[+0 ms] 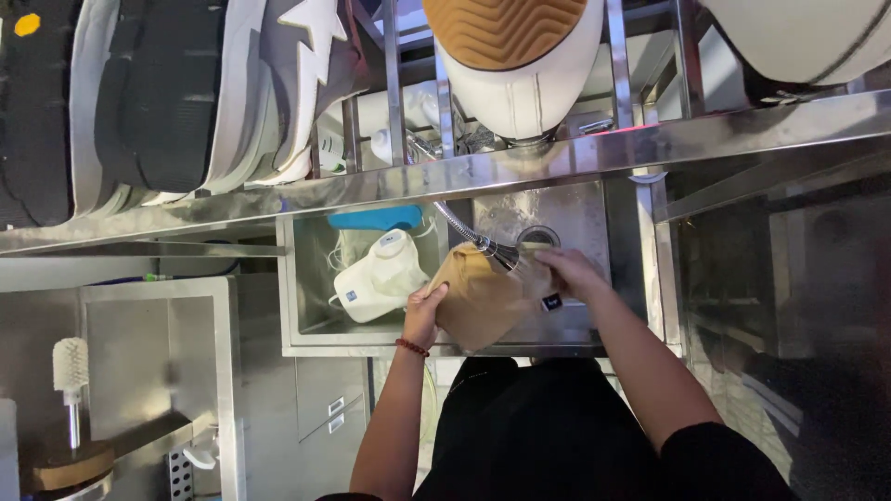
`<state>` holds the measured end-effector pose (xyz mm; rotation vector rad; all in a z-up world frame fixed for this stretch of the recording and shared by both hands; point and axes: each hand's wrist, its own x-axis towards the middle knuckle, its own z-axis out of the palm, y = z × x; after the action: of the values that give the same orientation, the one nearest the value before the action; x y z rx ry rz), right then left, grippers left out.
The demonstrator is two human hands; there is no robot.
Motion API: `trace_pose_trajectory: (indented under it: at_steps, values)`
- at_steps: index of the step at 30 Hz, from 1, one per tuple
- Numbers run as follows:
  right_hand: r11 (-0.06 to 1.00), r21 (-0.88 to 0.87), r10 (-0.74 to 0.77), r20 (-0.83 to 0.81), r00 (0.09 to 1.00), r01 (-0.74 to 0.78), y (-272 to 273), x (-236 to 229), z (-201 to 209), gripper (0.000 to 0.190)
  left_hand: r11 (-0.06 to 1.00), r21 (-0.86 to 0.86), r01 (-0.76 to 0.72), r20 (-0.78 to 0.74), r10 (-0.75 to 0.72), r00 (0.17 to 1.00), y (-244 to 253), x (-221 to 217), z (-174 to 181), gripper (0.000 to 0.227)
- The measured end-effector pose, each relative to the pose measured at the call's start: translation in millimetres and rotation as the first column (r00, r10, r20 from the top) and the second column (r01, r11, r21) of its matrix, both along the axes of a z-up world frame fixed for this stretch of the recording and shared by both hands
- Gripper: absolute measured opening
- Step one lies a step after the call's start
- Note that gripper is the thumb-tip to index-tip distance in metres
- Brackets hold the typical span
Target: Cleaning and rinsing a cap and shoe insoles in a service sink.
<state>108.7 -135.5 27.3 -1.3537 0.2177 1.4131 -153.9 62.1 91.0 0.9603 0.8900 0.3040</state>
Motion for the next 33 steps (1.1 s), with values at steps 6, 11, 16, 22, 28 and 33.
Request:
trace_pose_trajectory:
  at_steps: [6,11,16,22,28,33]
  values:
    - [0.958,-0.209,-0.175,0.109,0.978,0.195,-15,-23,-150,0.038,0.913,0.405,0.048,-0.028,-0.041,0.999,-15,10,2,0.03]
    - [0.964,0.055,-0.212,-0.434,0.875,0.26,12,-50,-30,0.04,0.762,0.646,0.051,-0.095,0.014,0.995,-37,25,-17,0.03]
    - [0.871,0.243,-0.41,-0.12,0.904,0.427,28,-53,-58,0.028,0.662,0.738,0.129,-0.19,0.021,0.982,-54,44,31,0.034]
    - [0.89,0.27,-0.415,0.142,0.899,0.368,35,-72,-57,0.016,0.532,0.838,0.121,-0.226,0.137,0.964,-58,36,67,0.032]
    - [0.867,0.261,-0.448,0.04,0.893,0.424,28,-63,-4,0.019,0.624,0.745,0.236,-0.423,0.169,0.89,-52,8,42,0.015]
    - [0.907,0.297,-0.313,0.001,0.95,0.299,11,-49,20,0.021,0.667,0.675,0.316,-0.502,0.101,0.859,-65,17,47,0.06]
